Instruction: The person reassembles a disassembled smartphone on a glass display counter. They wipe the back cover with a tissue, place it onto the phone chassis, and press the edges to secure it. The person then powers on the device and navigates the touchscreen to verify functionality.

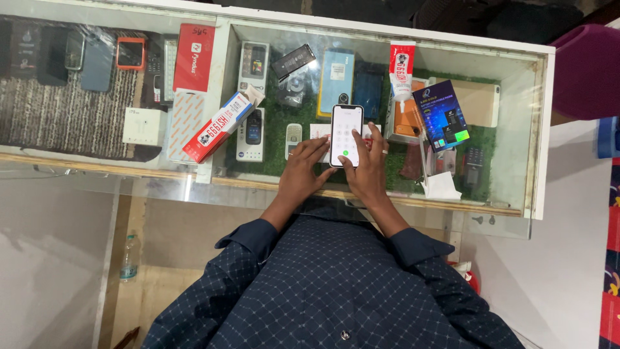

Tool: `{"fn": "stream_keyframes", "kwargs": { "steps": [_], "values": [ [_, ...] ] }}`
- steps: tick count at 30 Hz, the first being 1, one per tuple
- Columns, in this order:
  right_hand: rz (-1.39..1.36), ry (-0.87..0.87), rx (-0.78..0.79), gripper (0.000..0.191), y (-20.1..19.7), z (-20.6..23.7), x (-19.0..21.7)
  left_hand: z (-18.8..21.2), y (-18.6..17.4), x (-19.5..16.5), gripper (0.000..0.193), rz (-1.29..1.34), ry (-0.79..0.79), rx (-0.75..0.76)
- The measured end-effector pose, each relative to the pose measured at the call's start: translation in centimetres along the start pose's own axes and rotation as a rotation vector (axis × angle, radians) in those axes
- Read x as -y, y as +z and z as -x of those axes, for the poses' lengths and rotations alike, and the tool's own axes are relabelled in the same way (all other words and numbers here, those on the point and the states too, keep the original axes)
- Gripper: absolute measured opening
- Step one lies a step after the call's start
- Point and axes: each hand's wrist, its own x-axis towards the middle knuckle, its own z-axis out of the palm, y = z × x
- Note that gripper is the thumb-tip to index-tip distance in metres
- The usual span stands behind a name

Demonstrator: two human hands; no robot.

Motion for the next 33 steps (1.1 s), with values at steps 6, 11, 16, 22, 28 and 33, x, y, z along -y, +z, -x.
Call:
{"fn": "stream_keyframes", "kwargs": {
  "steps": [6, 11, 16, 22, 28, 33],
  "values": [
    [0.107, -0.101, 0.038, 0.061, -0.6, 0.1, 0.5, -0.1, 0.1, 0.0, 0.06, -0.016, -0.014, 0.006],
    [0.03, -0.043, 0.03, 0.056, -0.5, 0.4, 0.5, -0.1, 0.3, 0.2, 0.061, -0.016, -0.004, 0.016],
    [-0.1, -0.001, -0.047, 0.053, -0.4, 1.0, -0.1, 0.0, 0.4, 0.3, 0.063, -0.01, -0.001, 0.003],
    [-0.031, -0.047, -0.038, 0.051, -0.8, 0.9, 0.4, 0.1, 0.4, 0.4, 0.061, -0.001, 0.011, 0.004],
    [0.067, -0.15, 0.043, 0.045, -1.2, 0.7, 1.0, 0.1, 0.4, 0.4, 0.062, -0.02, -0.008, 0.016],
    [-0.035, -0.068, -0.068, 0.039, -1.3, 1.2, 0.7, 0.1, 0.5, 0.6, 0.062, -0.026, 0.0, 0.012]
  ]
}}
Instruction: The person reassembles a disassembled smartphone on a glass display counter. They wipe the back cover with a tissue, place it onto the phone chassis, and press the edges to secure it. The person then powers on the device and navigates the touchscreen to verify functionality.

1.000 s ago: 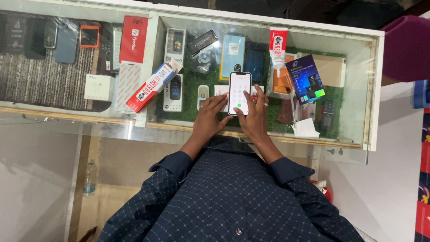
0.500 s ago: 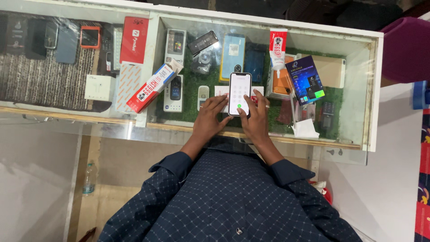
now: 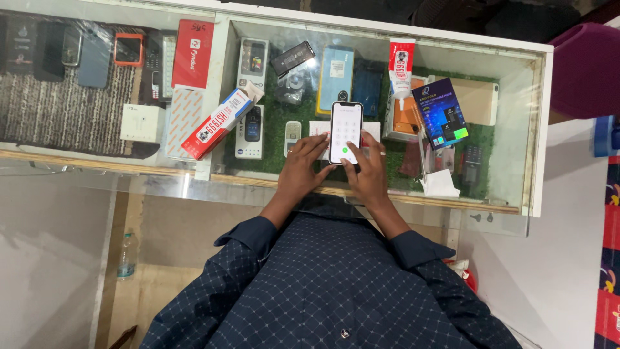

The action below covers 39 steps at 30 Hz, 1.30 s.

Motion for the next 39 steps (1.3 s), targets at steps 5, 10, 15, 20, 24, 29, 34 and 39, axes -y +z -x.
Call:
{"fn": "stream_keyframes", "kwargs": {
  "steps": [5, 10, 15, 20, 24, 29, 34, 39],
  "values": [
    [-0.147, 0.189, 0.045, 0.036, -0.3, 0.2, -0.5, 0.0, 0.1, -0.1, 0.063, -0.011, 0.004, 0.0],
    [-0.301, 0.216, 0.075, 0.039, -1.8, -0.4, -2.1, 0.1, 0.0, -0.1, 0.062, 0.005, 0.015, -0.011],
    [-0.244, 0.169, 0.047, 0.038, -2.2, 0.6, -2.0, 0.2, 0.2, -0.2, 0.061, 0.005, -0.006, 0.011],
    [-0.161, 0.052, 0.042, 0.039, -2.3, 1.5, -1.0, 0.1, 0.2, 0.2, 0.063, 0.003, 0.035, -0.024],
    [-0.123, 0.014, 0.107, 0.036, -2.4, 1.2, -0.7, 0.2, 0.3, 0.1, 0.063, 0.012, 0.019, -0.016],
    [-0.066, 0.011, 0.123, 0.034, -2.3, 0.8, -0.5, -0.1, 0.2, -0.1, 0.063, 0.012, 0.017, -0.026],
    [-0.062, 0.023, 0.138, 0.033, -2.2, 0.8, -0.6, 0.0, 0.1, -0.2, 0.062, -0.002, 0.006, -0.007],
    [-0.05, 0.03, 0.136, 0.031, -2.2, 0.8, -0.5, 0.0, 0.2, 0.0, 0.062, -0.032, -0.007, 0.015]
  ]
}}
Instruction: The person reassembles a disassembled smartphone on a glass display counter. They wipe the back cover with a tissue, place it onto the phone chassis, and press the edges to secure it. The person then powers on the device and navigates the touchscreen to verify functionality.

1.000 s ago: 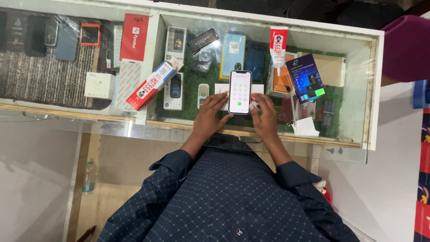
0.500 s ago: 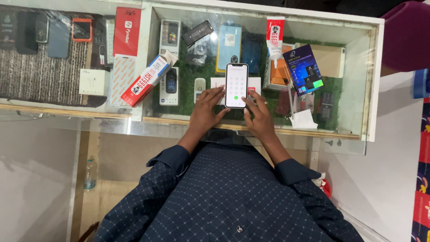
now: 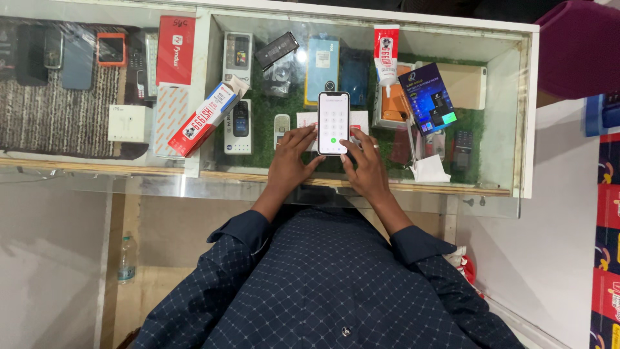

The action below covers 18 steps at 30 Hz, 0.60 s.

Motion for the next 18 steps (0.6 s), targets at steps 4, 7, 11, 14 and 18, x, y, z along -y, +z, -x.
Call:
{"fn": "stream_keyframes", "kwargs": {
  "steps": [4, 7, 11, 14, 18],
  "values": [
    [-0.016, 0.003, 0.009, 0.032, -0.37, 0.01, 0.22, -0.06, 0.24, 0.25, 0.062, 0.018, 0.026, -0.024],
    [0.029, -0.02, -0.001, 0.033, -0.39, -0.07, 0.28, 0.11, 0.44, 0.39, 0.06, 0.003, 0.005, -0.005],
    [-0.006, -0.004, 0.021, 0.035, -0.43, -0.01, 0.33, 0.06, 0.48, 0.4, 0.06, -0.003, 0.021, -0.011],
    [-0.004, -0.01, 0.017, 0.036, -0.52, -0.05, 0.23, -0.04, 0.51, 0.31, 0.061, 0.0, 0.015, -0.006],
    [-0.002, -0.007, 0.022, 0.036, -0.44, 0.05, 0.27, 0.11, 0.53, 0.39, 0.061, -0.005, 0.007, -0.006]
  ]
}}
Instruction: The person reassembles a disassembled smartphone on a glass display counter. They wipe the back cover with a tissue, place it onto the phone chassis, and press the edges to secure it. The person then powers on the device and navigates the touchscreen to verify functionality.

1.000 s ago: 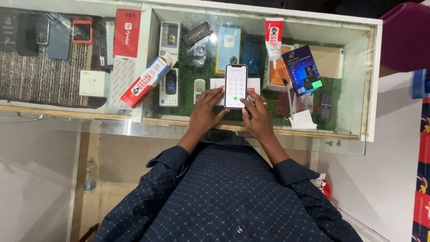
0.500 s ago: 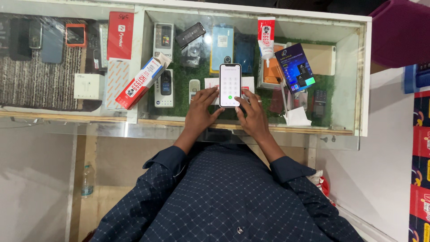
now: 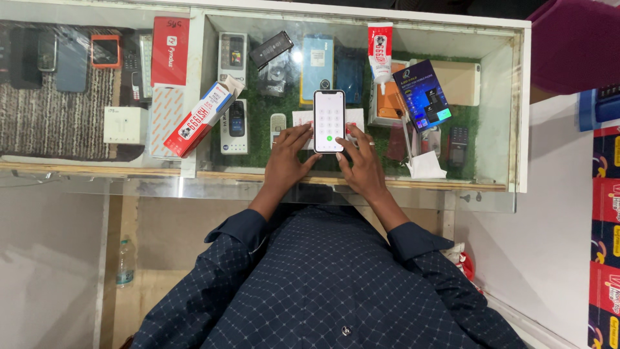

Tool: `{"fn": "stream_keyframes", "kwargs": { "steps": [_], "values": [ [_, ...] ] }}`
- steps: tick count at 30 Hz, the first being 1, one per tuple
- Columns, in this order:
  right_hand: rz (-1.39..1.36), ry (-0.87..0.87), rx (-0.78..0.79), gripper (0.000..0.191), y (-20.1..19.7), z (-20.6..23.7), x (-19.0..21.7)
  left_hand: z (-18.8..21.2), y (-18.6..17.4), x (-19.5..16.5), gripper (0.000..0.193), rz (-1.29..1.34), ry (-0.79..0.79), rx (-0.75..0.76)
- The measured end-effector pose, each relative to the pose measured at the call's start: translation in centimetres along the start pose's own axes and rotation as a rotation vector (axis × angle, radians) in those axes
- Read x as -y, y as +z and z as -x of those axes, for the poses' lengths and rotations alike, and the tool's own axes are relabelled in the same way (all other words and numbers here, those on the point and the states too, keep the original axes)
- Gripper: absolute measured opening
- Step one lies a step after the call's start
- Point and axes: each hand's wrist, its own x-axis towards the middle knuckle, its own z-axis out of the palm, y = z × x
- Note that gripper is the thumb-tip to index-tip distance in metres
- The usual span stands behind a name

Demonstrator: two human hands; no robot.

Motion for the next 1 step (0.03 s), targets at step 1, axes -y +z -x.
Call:
{"fn": "stream_keyframes", "kwargs": {
  "steps": [1],
  "values": [
    [0.005, 0.003, 0.004, 0.036, 0.03, -0.05, -0.02, -0.05, 0.03, 0.08, 0.06, -0.001, -0.001, 0.001]
  ]
}}
